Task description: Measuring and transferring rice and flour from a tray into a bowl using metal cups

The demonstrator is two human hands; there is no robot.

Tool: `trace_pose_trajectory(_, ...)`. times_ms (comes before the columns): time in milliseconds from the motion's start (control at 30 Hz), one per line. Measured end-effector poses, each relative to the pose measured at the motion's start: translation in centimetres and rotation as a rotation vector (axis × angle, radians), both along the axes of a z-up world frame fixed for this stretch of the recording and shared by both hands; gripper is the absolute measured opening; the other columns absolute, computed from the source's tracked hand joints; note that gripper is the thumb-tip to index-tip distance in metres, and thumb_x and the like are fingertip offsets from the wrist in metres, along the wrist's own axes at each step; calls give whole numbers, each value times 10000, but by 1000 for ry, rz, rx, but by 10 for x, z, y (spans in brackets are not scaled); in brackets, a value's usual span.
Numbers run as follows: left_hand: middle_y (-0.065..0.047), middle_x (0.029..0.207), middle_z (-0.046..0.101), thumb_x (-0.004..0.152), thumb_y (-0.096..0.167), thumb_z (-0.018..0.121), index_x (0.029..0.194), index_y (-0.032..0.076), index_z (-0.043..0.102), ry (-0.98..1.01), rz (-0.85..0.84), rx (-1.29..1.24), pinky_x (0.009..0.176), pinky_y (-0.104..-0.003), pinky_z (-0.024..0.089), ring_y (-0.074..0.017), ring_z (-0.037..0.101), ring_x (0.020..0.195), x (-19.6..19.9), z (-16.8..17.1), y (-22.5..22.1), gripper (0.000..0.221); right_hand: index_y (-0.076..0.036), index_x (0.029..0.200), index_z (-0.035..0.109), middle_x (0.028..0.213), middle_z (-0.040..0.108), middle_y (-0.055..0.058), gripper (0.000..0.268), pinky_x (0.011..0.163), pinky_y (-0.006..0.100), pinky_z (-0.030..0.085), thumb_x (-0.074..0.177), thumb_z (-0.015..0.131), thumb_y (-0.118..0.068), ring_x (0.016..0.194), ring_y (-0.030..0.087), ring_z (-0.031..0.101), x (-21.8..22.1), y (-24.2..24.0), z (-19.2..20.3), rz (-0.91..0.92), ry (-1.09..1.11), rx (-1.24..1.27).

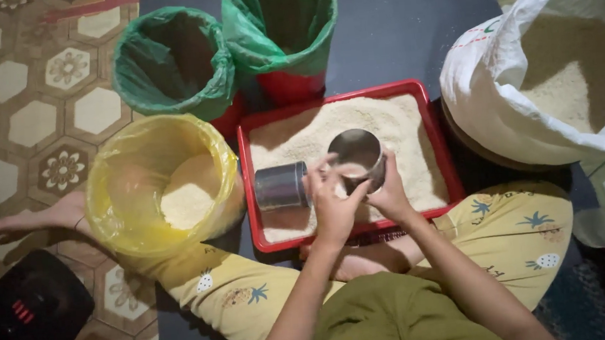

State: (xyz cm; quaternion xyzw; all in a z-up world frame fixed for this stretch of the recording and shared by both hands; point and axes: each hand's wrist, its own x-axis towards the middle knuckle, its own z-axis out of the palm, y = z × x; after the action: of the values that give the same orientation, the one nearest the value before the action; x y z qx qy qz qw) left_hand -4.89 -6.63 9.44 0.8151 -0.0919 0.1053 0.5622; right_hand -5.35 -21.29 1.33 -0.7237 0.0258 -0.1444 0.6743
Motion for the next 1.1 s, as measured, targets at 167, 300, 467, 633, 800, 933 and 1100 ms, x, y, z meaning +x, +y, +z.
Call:
trace_pose_trajectory(167, -259, 1494, 315, 601, 189, 967, 1494, 123, 367, 72, 35, -241, 1198, -569, 243, -463, 341, 1431, -16, -21, 5, 1078, -72, 1534, 284, 1443, 452, 183, 1163, 1151, 468, 416, 586, 955, -3, 1344, 324, 447, -22, 40, -23, 96, 33, 186)
trace_pose_trajectory(300, -289, 1478, 443, 509, 90, 989, 1611, 88, 165, 234, 102, -418, 1200, -533, 289, -420, 443, 1401, -28, -28, 17, 1375, -72, 1593, 178, 1515, 391, 185, 1229, 1180, 490, 369, 616, 914, 45, 1413, 323, 395, -44, 41, -33, 237, 104, 192)
trace_pose_trajectory(467, -216, 1347, 585, 479, 61, 1003, 1502, 69, 396, 213, 164, -495, 1153, -522, 341, -323, 542, 1297, -38, -43, 49, 1190, -108, 1581, 254, 1510, 442, 160, 963, 1157, 498, 372, 786, 795, -67, 1368, 333, 469, -49, 38, -4, 387, 104, -13)
trace_pose_trajectory(633, -182, 1336, 632, 420, 47, 1007, 1452, 66, 519, 55, 241, -521, 1172, -465, 328, -261, 554, 1284, -39, 2, 113, 1142, -107, 1533, 393, 1389, 513, 110, 767, 1100, 425, 413, 870, 764, -215, 1274, 291, 526, -48, 16, -50, 303, 100, -293)
trace_pose_trajectory(800, -230, 1352, 578, 398, 154, 1012, 1475, 38, 478, -160, 340, -3, 1157, -515, 352, -370, 551, 1288, -25, 56, 223, 1208, -195, 1414, 540, 1266, 535, 26, 578, 1098, 428, 381, 899, 774, -313, 1212, 258, 523, -51, -22, -109, 101, 156, -740)
trace_pose_trajectory(933, -154, 1263, 646, 485, 364, 991, 1444, 59, 588, -429, 487, 620, 1023, -450, 488, -355, 640, 1150, -4, 95, 297, 1083, -166, 1186, 645, 1116, 528, 56, 214, 1006, 434, 435, 1012, 671, -288, 1076, 303, 544, -44, -39, -162, -13, 272, -626)
trace_pose_trajectory(1100, -73, 1410, 593, 571, 291, 955, 1561, 95, 410, -397, 357, 1346, 1139, -509, 417, -269, 549, 1265, 15, 178, 312, 1147, 5, 1004, 627, 1066, 466, 134, 185, 836, 344, 479, 965, 615, -175, 913, 231, 496, -46, -19, -96, -47, 395, -533)
